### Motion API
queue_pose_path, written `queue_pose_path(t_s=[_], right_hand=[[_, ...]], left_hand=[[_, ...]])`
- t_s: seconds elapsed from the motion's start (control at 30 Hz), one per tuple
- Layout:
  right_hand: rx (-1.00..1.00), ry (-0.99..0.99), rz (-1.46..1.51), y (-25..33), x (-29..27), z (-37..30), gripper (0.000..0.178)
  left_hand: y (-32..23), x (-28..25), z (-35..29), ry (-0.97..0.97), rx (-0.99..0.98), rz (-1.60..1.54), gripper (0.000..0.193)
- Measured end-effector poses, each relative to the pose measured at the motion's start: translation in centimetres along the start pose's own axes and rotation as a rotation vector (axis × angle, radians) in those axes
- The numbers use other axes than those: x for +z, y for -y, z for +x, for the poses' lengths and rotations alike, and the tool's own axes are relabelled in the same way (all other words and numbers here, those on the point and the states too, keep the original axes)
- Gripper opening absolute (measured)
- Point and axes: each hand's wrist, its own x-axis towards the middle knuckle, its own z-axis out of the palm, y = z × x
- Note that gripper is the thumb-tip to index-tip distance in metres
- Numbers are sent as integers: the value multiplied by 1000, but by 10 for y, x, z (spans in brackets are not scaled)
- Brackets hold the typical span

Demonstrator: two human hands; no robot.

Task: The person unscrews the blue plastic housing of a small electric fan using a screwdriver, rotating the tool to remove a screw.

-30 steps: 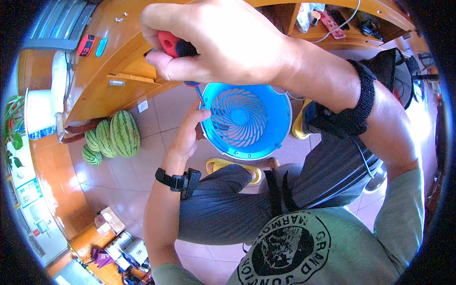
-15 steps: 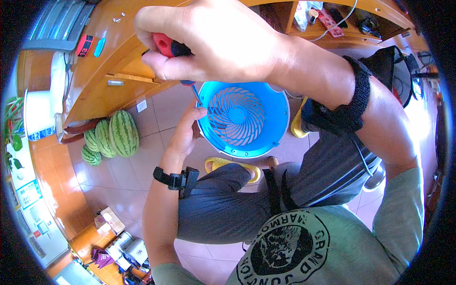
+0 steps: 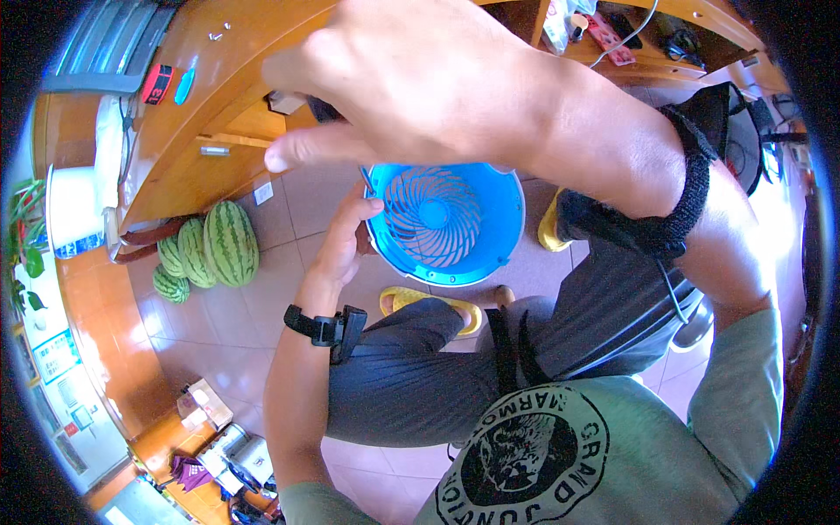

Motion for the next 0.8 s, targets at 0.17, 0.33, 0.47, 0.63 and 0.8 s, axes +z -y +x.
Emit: queue_pose_path(t_s=[0.17,0.33,0.47,0.63,0.8], right_hand=[[69,33,65,0,6,1,26],[95,33,118,7,-4,-7,26],[119,156,-21,4,-8,-3,28],[-16,-11,268,-1,1,-9,26],[72,99,223,-2,-22,-10,24]], left_hand=[[0,-2,3,-15,-35,29,67],[7,-9,1,-66,-56,59,65],[-2,3,-3,-88,-27,57,60],[5,-9,-2,-105,-63,45,62],[1,-2,-2,-71,-31,46,63]])
